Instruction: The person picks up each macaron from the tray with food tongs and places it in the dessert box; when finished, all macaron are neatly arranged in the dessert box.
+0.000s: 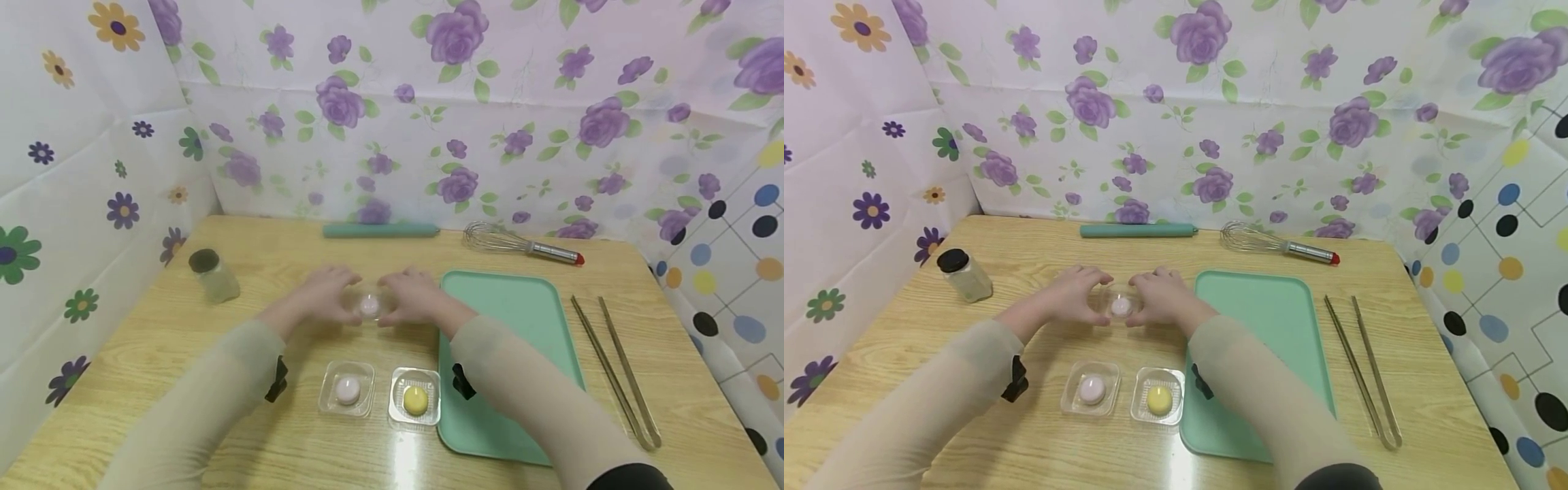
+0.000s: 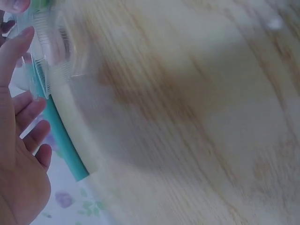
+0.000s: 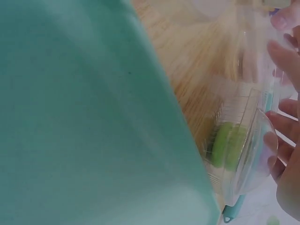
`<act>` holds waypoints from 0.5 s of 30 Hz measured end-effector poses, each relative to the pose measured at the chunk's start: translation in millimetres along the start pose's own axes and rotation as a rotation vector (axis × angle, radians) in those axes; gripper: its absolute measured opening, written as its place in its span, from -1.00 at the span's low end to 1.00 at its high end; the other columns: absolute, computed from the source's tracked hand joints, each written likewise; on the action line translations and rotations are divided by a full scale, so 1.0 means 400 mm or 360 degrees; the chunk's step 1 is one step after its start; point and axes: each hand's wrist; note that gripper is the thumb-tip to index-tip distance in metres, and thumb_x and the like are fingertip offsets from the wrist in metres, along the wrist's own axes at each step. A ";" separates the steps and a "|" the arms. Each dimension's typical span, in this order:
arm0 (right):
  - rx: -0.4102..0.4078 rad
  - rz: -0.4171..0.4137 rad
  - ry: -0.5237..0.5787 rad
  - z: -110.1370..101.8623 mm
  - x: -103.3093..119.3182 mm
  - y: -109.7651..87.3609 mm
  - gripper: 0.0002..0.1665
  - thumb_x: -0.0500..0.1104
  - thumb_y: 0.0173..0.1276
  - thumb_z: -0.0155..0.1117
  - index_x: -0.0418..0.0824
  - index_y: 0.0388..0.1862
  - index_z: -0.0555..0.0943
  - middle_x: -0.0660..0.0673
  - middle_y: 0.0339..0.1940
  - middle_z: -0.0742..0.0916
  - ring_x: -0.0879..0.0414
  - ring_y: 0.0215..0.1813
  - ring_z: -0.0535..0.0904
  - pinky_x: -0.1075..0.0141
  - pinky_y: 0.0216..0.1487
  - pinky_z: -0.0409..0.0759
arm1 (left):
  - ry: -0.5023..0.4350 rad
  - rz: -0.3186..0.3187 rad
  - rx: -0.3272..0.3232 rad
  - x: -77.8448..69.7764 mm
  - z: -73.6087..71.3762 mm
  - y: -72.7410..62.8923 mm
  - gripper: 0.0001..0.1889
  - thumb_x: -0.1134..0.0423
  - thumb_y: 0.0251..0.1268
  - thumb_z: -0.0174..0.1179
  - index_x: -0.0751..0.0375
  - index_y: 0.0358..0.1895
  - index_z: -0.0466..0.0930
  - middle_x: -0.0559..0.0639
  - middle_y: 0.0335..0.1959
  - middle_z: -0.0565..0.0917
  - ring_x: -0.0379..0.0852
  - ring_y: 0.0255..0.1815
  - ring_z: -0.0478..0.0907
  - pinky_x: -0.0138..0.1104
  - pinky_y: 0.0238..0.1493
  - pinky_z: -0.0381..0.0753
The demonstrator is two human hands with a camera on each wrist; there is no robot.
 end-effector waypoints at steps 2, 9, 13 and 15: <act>0.0009 0.0004 -0.0038 0.001 0.002 0.002 -0.03 0.29 -0.03 0.41 -0.13 0.30 0.38 -0.06 0.24 0.53 -0.09 0.23 0.31 -0.03 0.27 0.12 | 0.0019 0.0002 0.0004 0.001 0.003 0.000 -0.09 -0.15 -0.15 0.40 0.18 0.32 0.30 0.09 0.30 0.35 0.17 0.34 0.14 0.11 0.34 0.03; 0.0048 0.0033 -0.0133 0.007 0.003 0.011 -0.05 0.32 -0.07 0.42 -0.08 0.27 0.41 -0.03 0.20 0.56 -0.05 0.20 0.32 0.01 0.22 0.15 | 0.0051 -0.0009 0.0025 0.004 0.011 0.003 -0.09 -0.15 -0.11 0.40 0.18 0.34 0.26 0.09 0.34 0.30 0.14 0.37 0.11 0.06 0.37 0.00; 0.0076 0.0031 -0.0200 0.010 0.005 0.014 -0.07 0.32 -0.06 0.41 -0.06 0.26 0.43 -0.02 0.19 0.56 -0.03 0.19 0.32 0.02 0.19 0.16 | 0.0032 -0.0035 0.0038 0.004 0.018 0.000 -0.09 -0.13 -0.12 0.41 0.15 0.35 0.26 0.08 0.36 0.29 0.12 0.38 0.10 0.04 0.37 0.01; 0.0088 0.0030 -0.0232 0.011 0.007 0.015 -0.07 0.34 -0.05 0.39 -0.05 0.27 0.42 -0.03 0.20 0.55 -0.03 0.20 0.31 0.02 0.19 0.16 | 0.0012 -0.0040 0.0037 0.004 0.020 -0.003 -0.09 -0.12 -0.13 0.42 0.14 0.35 0.26 0.08 0.36 0.29 0.12 0.38 0.11 0.04 0.37 0.01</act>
Point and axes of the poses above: each hand's wrist, its own y-axis towards the middle knuckle, its own z-axis out of the palm, x = y × z
